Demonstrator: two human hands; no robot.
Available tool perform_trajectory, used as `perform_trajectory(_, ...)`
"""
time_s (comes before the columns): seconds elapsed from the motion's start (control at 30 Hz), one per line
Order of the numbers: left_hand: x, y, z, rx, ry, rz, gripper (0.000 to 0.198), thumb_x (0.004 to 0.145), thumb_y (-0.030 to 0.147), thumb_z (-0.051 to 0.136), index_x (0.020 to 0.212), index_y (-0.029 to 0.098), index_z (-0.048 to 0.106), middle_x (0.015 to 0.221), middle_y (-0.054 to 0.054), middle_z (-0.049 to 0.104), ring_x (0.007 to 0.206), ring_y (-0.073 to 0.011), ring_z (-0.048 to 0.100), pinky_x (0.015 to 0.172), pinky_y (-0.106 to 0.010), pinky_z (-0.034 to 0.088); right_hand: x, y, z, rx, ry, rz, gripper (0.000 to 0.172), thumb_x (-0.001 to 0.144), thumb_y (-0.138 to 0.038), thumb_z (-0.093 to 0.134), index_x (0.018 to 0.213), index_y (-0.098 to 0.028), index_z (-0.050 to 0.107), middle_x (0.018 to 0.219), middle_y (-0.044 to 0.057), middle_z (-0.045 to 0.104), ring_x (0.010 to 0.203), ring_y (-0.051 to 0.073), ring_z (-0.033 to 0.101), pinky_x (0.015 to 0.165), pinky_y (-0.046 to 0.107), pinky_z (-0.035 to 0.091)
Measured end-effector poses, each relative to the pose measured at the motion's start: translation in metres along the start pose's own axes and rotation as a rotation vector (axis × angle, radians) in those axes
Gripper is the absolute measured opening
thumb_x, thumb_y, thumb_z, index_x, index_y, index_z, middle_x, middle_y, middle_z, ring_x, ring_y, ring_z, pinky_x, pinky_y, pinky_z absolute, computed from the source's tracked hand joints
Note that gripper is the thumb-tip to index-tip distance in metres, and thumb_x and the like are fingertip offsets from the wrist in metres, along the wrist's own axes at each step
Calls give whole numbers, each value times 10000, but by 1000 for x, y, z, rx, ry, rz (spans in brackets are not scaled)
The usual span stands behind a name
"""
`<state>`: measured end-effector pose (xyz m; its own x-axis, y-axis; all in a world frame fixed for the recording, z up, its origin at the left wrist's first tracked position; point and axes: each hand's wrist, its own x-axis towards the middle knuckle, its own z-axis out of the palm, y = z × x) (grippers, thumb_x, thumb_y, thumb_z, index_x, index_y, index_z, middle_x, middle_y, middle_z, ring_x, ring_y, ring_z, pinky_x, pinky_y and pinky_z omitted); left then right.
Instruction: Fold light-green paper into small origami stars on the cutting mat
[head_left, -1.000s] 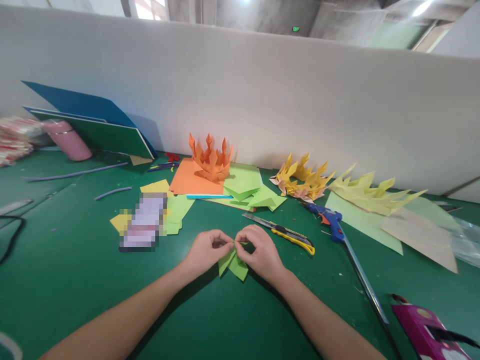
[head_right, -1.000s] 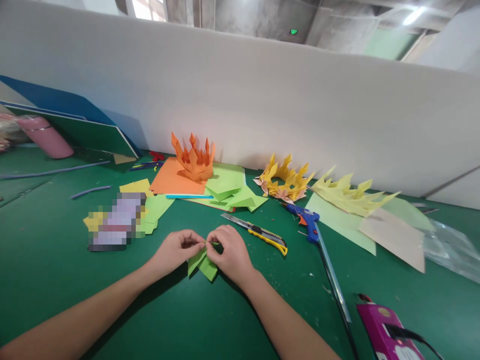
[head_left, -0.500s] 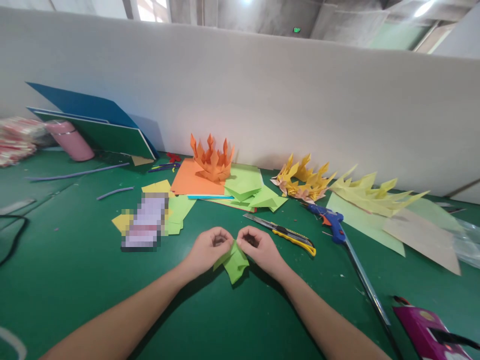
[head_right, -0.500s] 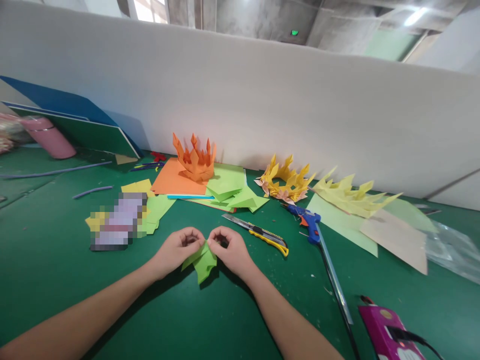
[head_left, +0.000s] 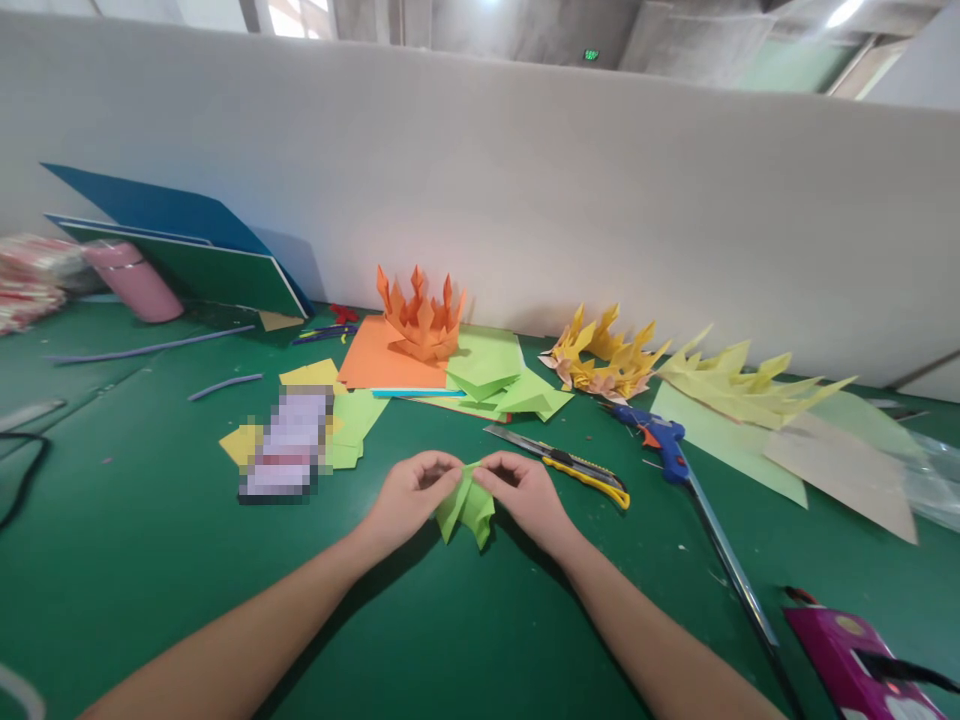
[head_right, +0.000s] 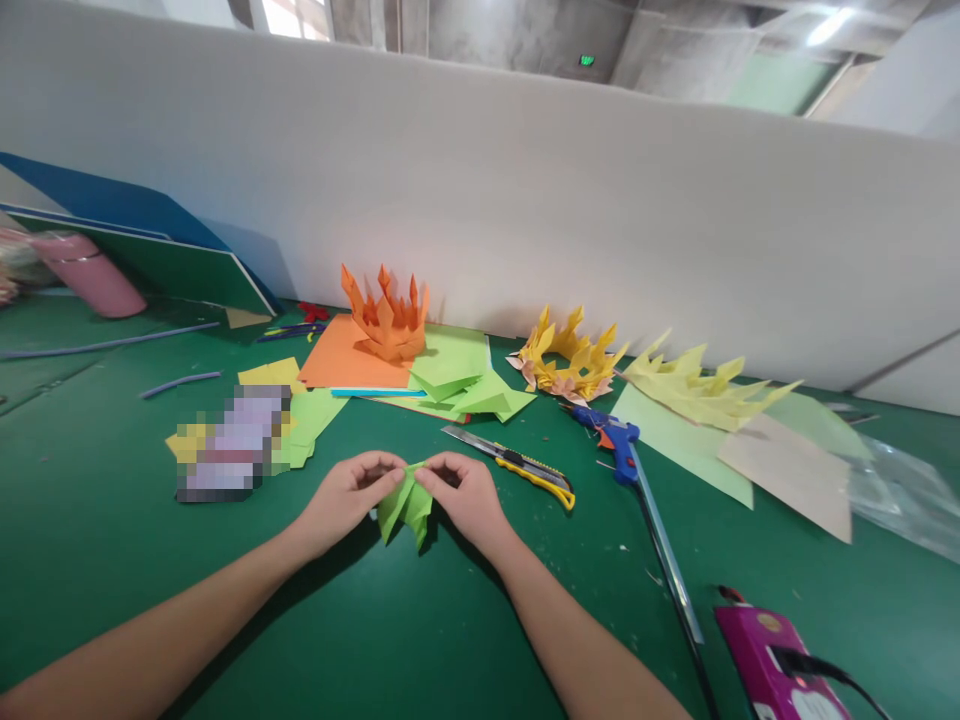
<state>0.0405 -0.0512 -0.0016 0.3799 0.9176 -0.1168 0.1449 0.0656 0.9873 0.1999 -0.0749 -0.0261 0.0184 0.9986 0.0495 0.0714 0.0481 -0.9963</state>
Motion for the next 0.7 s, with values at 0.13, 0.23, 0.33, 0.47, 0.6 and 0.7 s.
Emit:
perform_trajectory(0.13, 1, -2, -1, 31, 22, 32, 232, 660, 397, 632, 701, 169, 615, 628, 13, 596, 589, -122, 521, 561, -231, 407, 0, 0, -1, 14, -26, 11, 261, 678, -437, 657, 658, -181, 611, 613, -15, 600, 571, 129, 530, 590, 258, 439)
perform_trajectory(0.23, 2, -4, -2, -5, 43, 23, 250, 661, 411, 647, 708, 166, 622, 634, 12, 595, 588, -118, 515, 548, -223, 406, 0, -1, -2, 34, -62, 6, 320, 727, -503, 600, 686, -186, 608, 643, -9, 603, 604, 138, 547, 616, 268, 449)
perform_trajectory(0.33, 2, -3, -3, -78, 89, -13, 306, 640, 448, 672, 735, 162, 620, 620, 21, 567, 556, -104, 486, 520, -213, 389, -1, -2, -3, 65, -110, -40, 361, 749, -551, 565, 826, -200, 602, 747, 10, 620, 693, 158, 579, 655, 283, 462)
perform_trajectory(0.47, 4, -2, -3, -228, 167, -59, 397, 580, 495, 711, 752, 166, 569, 633, 48, 511, 545, -80, 451, 512, -194, 389, -4, -3, -2, 115, -164, -87, 440, 690, -480, 658, 1008, -243, 467, 806, -2, 604, 692, 150, 579, 629, 275, 465)
perform_trajectory(0.6, 3, 0, -2, -294, 176, -46, 406, 581, 496, 718, 750, 181, 526, 684, 59, 482, 612, -79, 473, 533, -174, 430, -4, -1, 0, 86, -138, -69, 411, 693, -365, 657, 985, -254, 389, 724, -44, 587, 608, 128, 558, 611, 271, 460)
perform_trajectory(0.7, 1, 1, -1, -274, 103, -59, 428, 600, 502, 701, 849, 189, 550, 773, 32, 539, 702, -113, 537, 613, -229, 500, -2, 2, 0, 150, -56, -39, 352, 738, -374, 594, 978, -258, 364, 711, -38, 605, 608, 147, 588, 592, 282, 475)
